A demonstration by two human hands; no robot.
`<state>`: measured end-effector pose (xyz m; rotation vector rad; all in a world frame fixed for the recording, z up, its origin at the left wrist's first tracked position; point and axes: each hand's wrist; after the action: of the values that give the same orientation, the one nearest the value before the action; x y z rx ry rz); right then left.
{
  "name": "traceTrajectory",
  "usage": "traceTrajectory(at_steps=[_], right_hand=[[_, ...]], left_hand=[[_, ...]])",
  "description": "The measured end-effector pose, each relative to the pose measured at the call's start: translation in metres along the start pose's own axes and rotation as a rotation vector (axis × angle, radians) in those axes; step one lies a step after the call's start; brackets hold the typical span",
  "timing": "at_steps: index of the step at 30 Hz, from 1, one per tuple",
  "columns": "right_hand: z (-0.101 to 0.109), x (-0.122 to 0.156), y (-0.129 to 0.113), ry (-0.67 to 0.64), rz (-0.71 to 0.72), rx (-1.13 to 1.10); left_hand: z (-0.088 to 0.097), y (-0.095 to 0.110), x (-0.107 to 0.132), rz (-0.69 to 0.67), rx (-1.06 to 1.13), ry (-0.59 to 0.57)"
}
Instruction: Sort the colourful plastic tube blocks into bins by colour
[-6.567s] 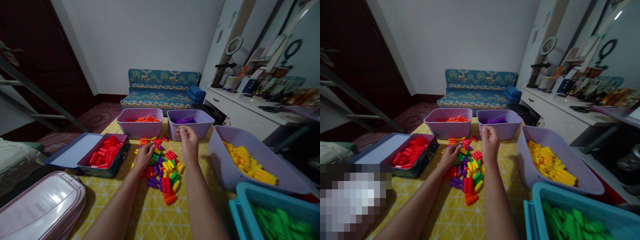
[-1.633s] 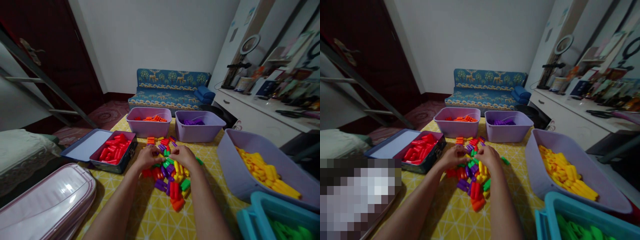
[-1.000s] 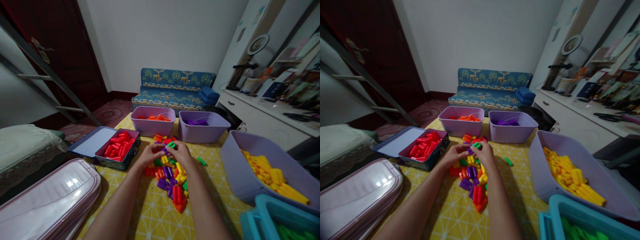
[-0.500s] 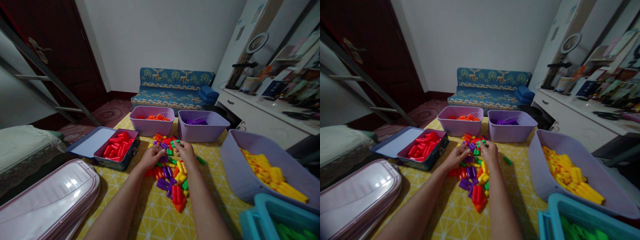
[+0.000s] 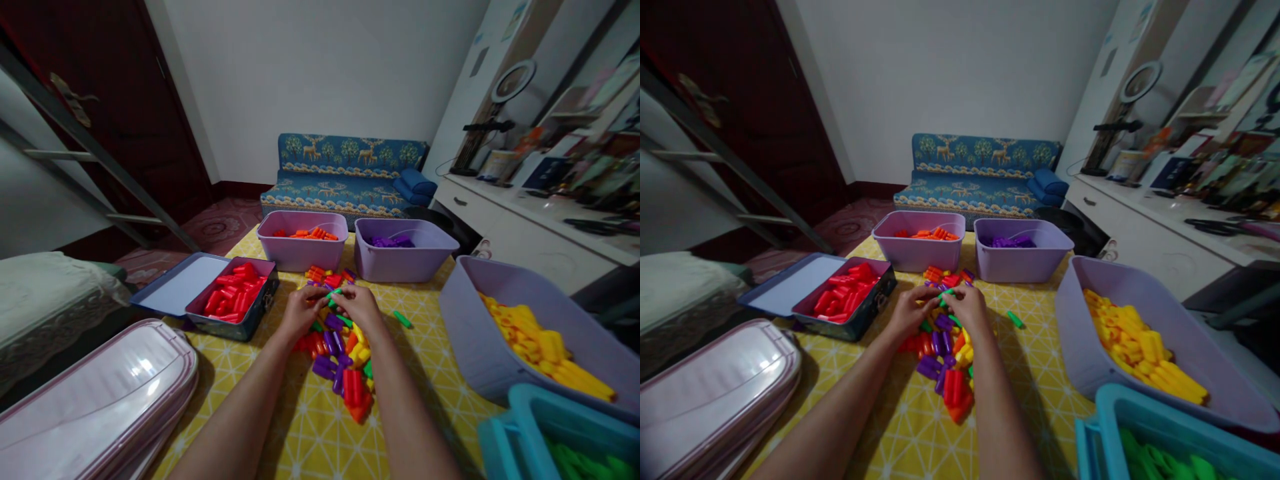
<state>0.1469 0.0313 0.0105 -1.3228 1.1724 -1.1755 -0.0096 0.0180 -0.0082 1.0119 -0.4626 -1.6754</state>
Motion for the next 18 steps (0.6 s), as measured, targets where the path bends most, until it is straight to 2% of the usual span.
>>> traceTrajectory(at_steps=[5, 8, 11, 15, 18], right_hand=[[0.008, -0.001, -0.004, 0.008, 0.057, -0.075], [0.015, -0.001, -0.010, 0.112, 0.080, -0.165], [0.020, -0.001, -0.017, 0.228, 0.142, -0.314], [0.026, -0.002, -0.031, 0.465, 0.339, -0.630], [0.035, 0.003, -0.052, 0.638, 0.622, -0.801]], left_hand=[[0.002, 0.004, 0.001, 0.031, 0.022, -0.054], [0.000, 0.001, 0.002, 0.045, 0.030, -0.065], [-0.002, -0.003, 0.002, -0.024, -0.055, -0.135], [-0.001, -0.006, 0.001, -0.132, -0.230, -0.244], [0.000, -0.004, 0.000, -0.127, -0.266, -0.246]])
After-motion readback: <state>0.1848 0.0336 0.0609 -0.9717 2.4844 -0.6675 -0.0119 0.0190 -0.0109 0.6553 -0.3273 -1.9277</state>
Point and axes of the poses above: each hand's wrist, its own x-axis away from the middle knuckle, its own z-axis out of the back of the hand, y = z × x, and after that the axes turned 14 degrees about -x, right-handed
